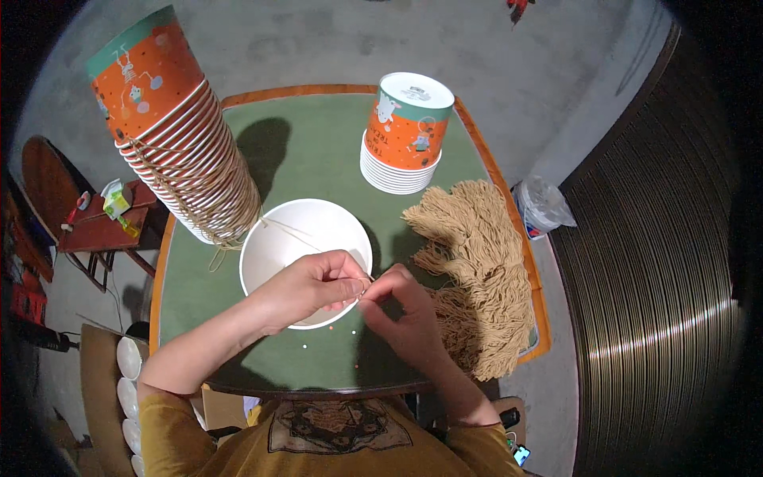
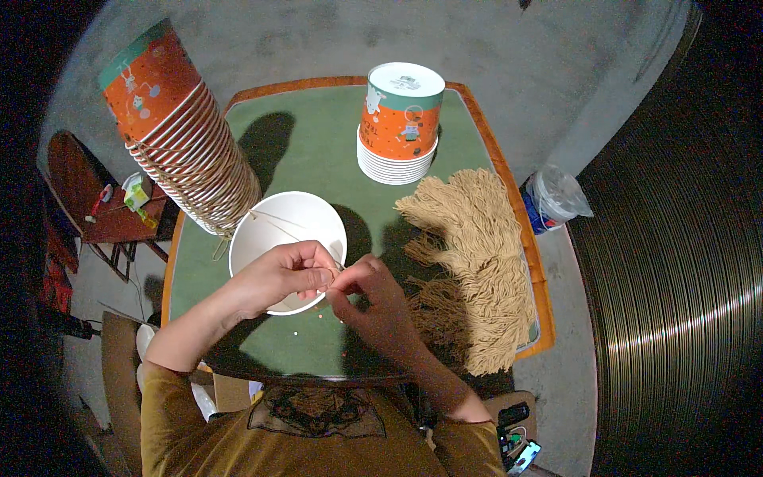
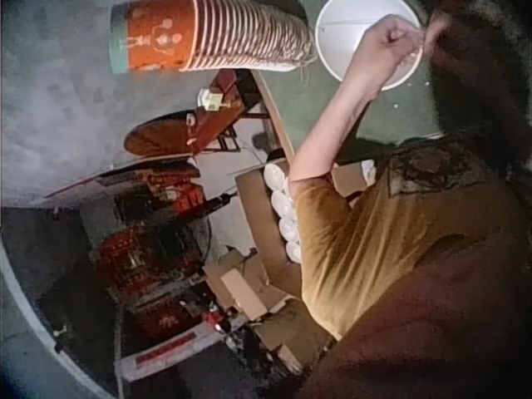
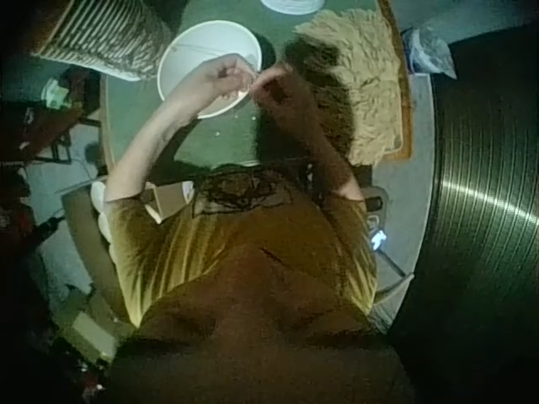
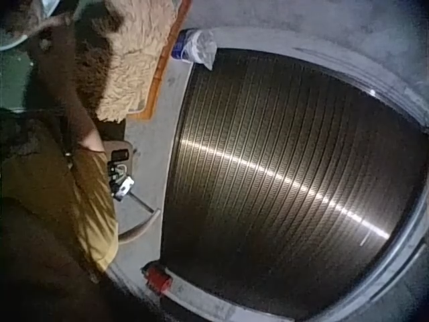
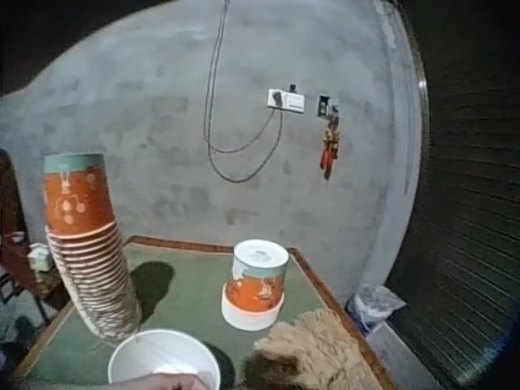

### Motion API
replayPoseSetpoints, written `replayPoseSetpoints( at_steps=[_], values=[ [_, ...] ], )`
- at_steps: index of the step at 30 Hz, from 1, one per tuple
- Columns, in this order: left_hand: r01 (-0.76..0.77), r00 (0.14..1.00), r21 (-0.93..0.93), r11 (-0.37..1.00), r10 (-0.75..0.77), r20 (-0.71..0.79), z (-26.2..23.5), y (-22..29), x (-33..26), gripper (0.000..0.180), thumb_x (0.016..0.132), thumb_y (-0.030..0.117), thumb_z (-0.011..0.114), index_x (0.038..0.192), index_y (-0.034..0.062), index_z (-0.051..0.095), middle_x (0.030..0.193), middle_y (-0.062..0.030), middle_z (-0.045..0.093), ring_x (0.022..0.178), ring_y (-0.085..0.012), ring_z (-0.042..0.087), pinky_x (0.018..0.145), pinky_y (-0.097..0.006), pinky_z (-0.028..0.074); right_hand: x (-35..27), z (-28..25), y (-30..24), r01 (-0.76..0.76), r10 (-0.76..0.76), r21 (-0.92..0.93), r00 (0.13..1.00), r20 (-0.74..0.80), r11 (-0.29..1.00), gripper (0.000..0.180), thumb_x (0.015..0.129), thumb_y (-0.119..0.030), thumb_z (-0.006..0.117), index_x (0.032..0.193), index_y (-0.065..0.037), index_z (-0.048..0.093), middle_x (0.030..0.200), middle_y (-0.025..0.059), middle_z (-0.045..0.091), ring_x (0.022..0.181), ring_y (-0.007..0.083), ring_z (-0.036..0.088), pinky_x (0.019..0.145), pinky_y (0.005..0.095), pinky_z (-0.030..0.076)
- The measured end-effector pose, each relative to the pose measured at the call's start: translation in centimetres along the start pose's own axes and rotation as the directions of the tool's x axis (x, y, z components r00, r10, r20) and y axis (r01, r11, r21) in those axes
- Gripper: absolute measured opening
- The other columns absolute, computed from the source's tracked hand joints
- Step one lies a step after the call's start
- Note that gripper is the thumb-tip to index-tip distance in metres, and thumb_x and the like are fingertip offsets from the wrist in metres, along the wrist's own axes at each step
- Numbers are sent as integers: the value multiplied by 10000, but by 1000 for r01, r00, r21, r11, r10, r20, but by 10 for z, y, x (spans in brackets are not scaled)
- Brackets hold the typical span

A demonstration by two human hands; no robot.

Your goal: Tying thin strings through pre-punched holes in paper cups and organizing them into stacks.

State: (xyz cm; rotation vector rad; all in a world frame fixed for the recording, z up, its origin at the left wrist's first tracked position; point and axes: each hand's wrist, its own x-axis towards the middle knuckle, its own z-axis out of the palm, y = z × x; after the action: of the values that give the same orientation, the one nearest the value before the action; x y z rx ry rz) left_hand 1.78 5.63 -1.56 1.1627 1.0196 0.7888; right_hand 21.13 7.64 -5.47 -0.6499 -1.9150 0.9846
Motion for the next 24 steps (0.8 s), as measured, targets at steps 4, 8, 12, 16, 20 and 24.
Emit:
replayPoseSetpoints(
  at_steps=[4, 8, 12, 16, 20, 24],
  values=[
    [27, 999, -53, 998, -24, 46, 0, 1, 1, 108, 923, 139, 589, 971, 43, 596, 815, 24, 574, 704, -50, 499, 630, -201, 416, -4, 11, -6, 36, -39, -68, 998, -38, 997, 187, 786, -119, 709, 886, -99, 553, 820, 68, 528, 761, 235, 547, 685, 357, 456],
    [62, 997, -118, 991, -57, 49, -2, 2, 0, 107, 915, 137, 594, 976, 49, 596, 824, 20, 580, 706, -55, 509, 632, -203, 423, -5, 16, -4, 147, -182, -293, 979, -95, 945, 182, 755, -80, 721, 871, -99, 583, 843, 56, 540, 770, 234, 542, 693, 334, 446],
    [94, 995, -188, 978, -86, 50, -1, 4, -1, 114, 913, 122, 584, 1003, 52, 587, 846, 5, 583, 718, -64, 522, 642, -204, 429, -6, 16, -5, 233, -294, -421, 952, -84, 877, 179, 757, -88, 722, 902, -117, 622, 843, 45, 547, 771, 237, 544, 681, 342, 449],
    [74, 997, -184, 980, -71, 24, -1, 5, -2, 125, 917, 88, 562, 1033, 43, 570, 869, -11, 579, 741, -72, 530, 669, -208, 442, -7, 13, -5, 249, -307, -464, 950, -52, 850, 180, 760, -74, 712, 918, -118, 637, 832, 43, 549, 767, 237, 546, 676, 341, 451],
    [49, 999, -124, 991, -48, 9, -1, 5, -4, 119, 917, 46, 541, 1033, 30, 562, 880, -19, 576, 754, -82, 537, 702, -224, 459, -8, 9, -2, 224, -277, -454, 960, -52, 862, 164, 786, -71, 684, 939, -107, 637, 826, 50, 550, 749, 234, 547, 666, 340, 453],
    [-53, 995, 116, 992, 63, -83, 6, 3, -9, 104, 923, 39, 531, 1026, 29, 548, 878, -25, 572, 761, -103, 550, 693, -258, 474, -13, 8, 5, -23, -1, -158, 988, -154, 987, 216, 813, -112, 672, 1004, -80, 576, 833, 85, 558, 748, 244, 558, 654, 358, 455]
  ],
)
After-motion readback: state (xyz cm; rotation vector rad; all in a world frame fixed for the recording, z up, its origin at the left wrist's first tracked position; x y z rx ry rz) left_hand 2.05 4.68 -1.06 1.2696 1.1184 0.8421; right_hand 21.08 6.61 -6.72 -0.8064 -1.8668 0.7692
